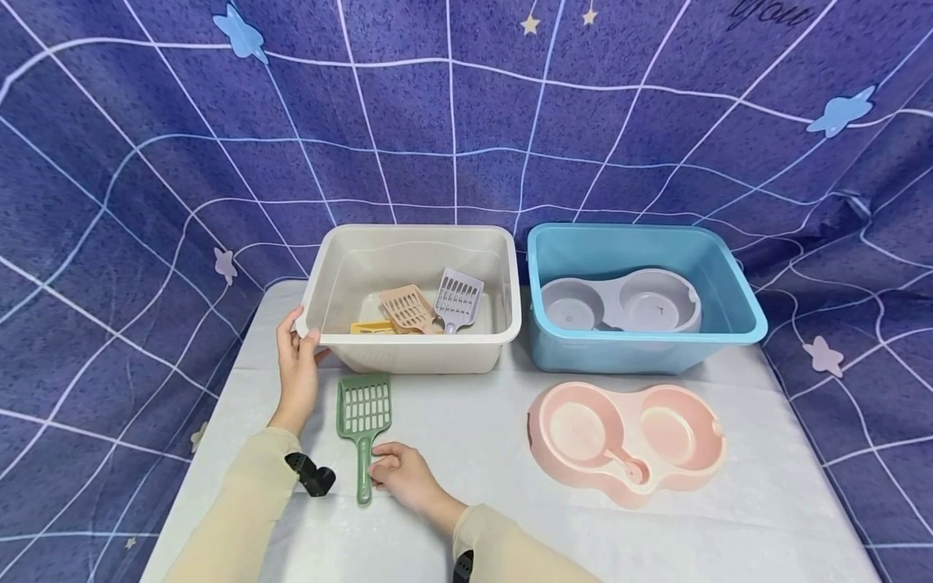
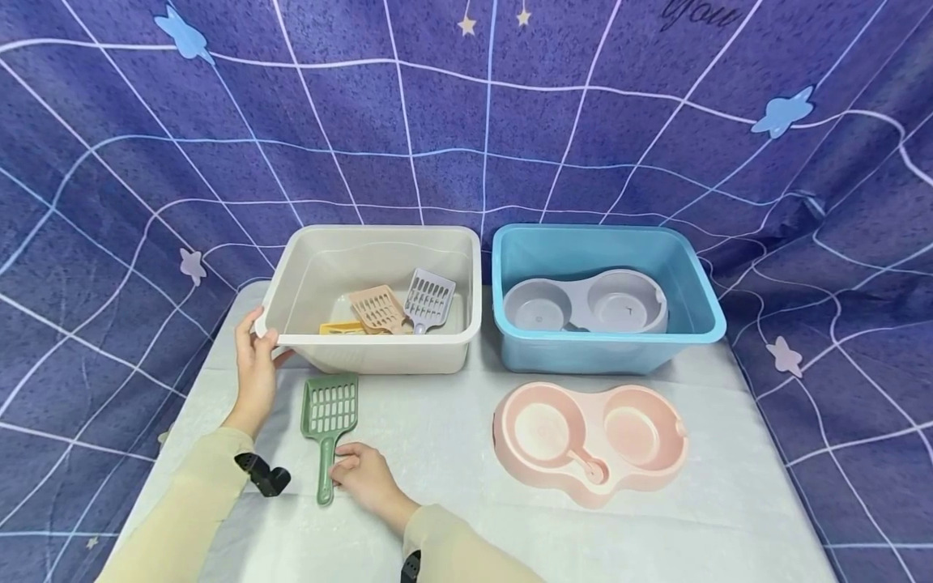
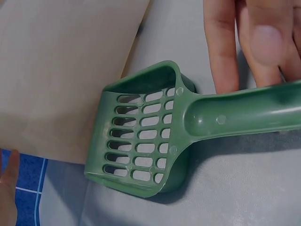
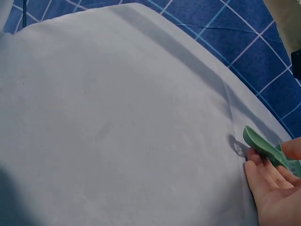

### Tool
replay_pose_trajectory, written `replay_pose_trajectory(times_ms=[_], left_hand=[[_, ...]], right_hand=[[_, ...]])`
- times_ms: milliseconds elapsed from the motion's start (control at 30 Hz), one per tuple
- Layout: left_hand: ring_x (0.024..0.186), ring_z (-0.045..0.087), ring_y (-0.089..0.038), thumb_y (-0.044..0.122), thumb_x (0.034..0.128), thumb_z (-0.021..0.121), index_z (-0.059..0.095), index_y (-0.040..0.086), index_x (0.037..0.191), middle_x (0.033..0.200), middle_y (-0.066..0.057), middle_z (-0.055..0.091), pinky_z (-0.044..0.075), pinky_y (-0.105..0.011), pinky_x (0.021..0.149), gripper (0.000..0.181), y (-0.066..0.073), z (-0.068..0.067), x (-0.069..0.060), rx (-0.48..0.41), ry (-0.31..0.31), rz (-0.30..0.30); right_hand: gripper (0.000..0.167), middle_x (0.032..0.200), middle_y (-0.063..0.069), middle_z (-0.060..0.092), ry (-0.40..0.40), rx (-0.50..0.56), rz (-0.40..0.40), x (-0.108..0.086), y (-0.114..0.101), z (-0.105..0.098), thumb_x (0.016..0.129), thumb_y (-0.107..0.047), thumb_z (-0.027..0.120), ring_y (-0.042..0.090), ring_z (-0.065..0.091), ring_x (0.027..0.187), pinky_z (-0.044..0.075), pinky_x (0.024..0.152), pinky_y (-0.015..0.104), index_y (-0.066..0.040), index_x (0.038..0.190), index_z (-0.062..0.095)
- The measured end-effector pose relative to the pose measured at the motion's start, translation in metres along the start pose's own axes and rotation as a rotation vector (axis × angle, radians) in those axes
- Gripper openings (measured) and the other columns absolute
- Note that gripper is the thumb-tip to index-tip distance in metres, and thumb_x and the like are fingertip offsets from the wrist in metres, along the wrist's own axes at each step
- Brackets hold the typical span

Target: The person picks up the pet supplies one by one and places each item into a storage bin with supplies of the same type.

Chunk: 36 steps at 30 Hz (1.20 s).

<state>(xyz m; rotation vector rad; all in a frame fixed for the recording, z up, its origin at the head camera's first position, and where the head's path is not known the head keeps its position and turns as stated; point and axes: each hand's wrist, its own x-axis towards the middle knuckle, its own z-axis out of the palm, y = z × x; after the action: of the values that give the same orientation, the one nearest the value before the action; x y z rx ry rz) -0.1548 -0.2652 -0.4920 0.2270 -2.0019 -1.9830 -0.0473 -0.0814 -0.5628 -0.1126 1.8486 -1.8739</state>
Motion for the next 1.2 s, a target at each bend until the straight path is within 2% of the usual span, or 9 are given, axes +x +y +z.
replay_pose_trajectory(times_ms=[167, 267, 367, 500, 667, 800, 933, 1033, 1200], left_hand=[[0.112, 0.049, -0.009, 0.011, 0.1060, 0.036, 0.023, 0.009, 0.153, 0.145, -0.023, 0.037, 0.038, -0.055, 0.104, 0.049, 0.022, 0.006, -0.010, 0.010, -0.011, -0.005], [0.111, 0.050, -0.009, 0.011, 0.1060, 0.036, 0.023, 0.009, 0.153, 0.144, -0.024, 0.037, 0.037, -0.057, 0.104, 0.049, 0.026, 0.007, -0.012, 0.013, -0.013, 0.001], [0.112, 0.050, -0.009, 0.011, 0.1060, 0.037, 0.024, 0.010, 0.153, 0.143, -0.024, 0.037, 0.037, -0.057, 0.104, 0.049, 0.024, 0.007, -0.012, 0.019, -0.010, 0.000], [0.113, 0.050, -0.010, 0.011, 0.1062, 0.036, 0.024, 0.013, 0.153, 0.143, -0.020, 0.039, 0.037, -0.057, 0.105, 0.049, 0.013, 0.004, -0.006, 0.012, -0.005, -0.006], [0.116, 0.050, -0.014, 0.013, 0.1069, 0.037, 0.026, 0.019, 0.153, 0.142, -0.014, 0.042, 0.042, -0.048, 0.103, 0.048, -0.002, 0.001, 0.000, 0.006, 0.012, 0.002], [0.116, 0.051, -0.018, 0.015, 0.1065, 0.039, 0.029, 0.019, 0.152, 0.139, -0.015, 0.043, 0.046, -0.036, 0.097, 0.047, -0.005, 0.001, 0.000, 0.001, 0.025, 0.024], [0.114, 0.052, -0.015, 0.014, 0.1062, 0.040, 0.030, 0.017, 0.151, 0.139, -0.016, 0.043, 0.048, -0.028, 0.091, 0.046, -0.004, 0.002, -0.001, -0.016, 0.025, 0.037], [0.114, 0.051, -0.013, 0.014, 0.1065, 0.039, 0.030, 0.017, 0.151, 0.141, -0.017, 0.041, 0.048, -0.028, 0.092, 0.046, -0.004, 0.002, -0.001, -0.024, 0.021, 0.042], [0.115, 0.050, -0.014, 0.013, 0.1066, 0.038, 0.030, 0.018, 0.150, 0.142, -0.015, 0.041, 0.047, -0.034, 0.097, 0.045, -0.005, 0.001, 0.000, -0.026, 0.017, 0.035]], right_hand=[[0.037, 0.084, 0.008, 0.069, 0.002, -0.004, 0.018, 0.000, -0.001, 0.004, 0.090, 0.000, 0.064, 0.021, 0.068, 0.075, 0.058, 0.069, 0.029, 0.010, 0.125, 0.057], [0.038, 0.080, 0.003, 0.067, 0.004, 0.011, 0.029, 0.001, -0.001, 0.005, 0.089, 0.001, 0.065, 0.015, 0.066, 0.071, 0.058, 0.067, 0.028, 0.009, 0.125, 0.057], [0.037, 0.078, 0.001, 0.064, -0.006, 0.028, 0.022, 0.003, 0.000, 0.004, 0.088, 0.002, 0.067, 0.010, 0.062, 0.069, 0.058, 0.066, 0.027, 0.009, 0.123, 0.057], [0.036, 0.079, 0.000, 0.063, -0.015, 0.021, 0.014, 0.003, 0.000, 0.001, 0.088, 0.002, 0.068, 0.007, 0.061, 0.068, 0.057, 0.064, 0.024, 0.009, 0.122, 0.057], [0.037, 0.079, -0.001, 0.063, -0.005, 0.008, 0.008, 0.004, 0.002, -0.001, 0.087, 0.002, 0.069, 0.006, 0.061, 0.068, 0.054, 0.063, 0.019, 0.008, 0.122, 0.058], [0.037, 0.078, -0.001, 0.063, 0.000, -0.004, -0.006, 0.003, 0.001, -0.002, 0.087, 0.002, 0.069, 0.005, 0.059, 0.067, 0.051, 0.061, 0.017, 0.008, 0.121, 0.058], [0.037, 0.079, -0.002, 0.063, 0.004, -0.034, -0.013, 0.000, -0.001, -0.003, 0.087, 0.001, 0.069, 0.004, 0.058, 0.067, 0.050, 0.061, 0.016, 0.008, 0.122, 0.058], [0.038, 0.079, -0.002, 0.062, 0.001, -0.045, -0.015, -0.002, -0.003, -0.004, 0.087, 0.001, 0.070, 0.004, 0.057, 0.067, 0.050, 0.062, 0.016, 0.008, 0.123, 0.059], [0.039, 0.080, -0.002, 0.062, -0.001, -0.051, -0.020, -0.005, -0.005, -0.007, 0.086, 0.001, 0.070, 0.003, 0.056, 0.068, 0.050, 0.063, 0.016, 0.008, 0.124, 0.059]])
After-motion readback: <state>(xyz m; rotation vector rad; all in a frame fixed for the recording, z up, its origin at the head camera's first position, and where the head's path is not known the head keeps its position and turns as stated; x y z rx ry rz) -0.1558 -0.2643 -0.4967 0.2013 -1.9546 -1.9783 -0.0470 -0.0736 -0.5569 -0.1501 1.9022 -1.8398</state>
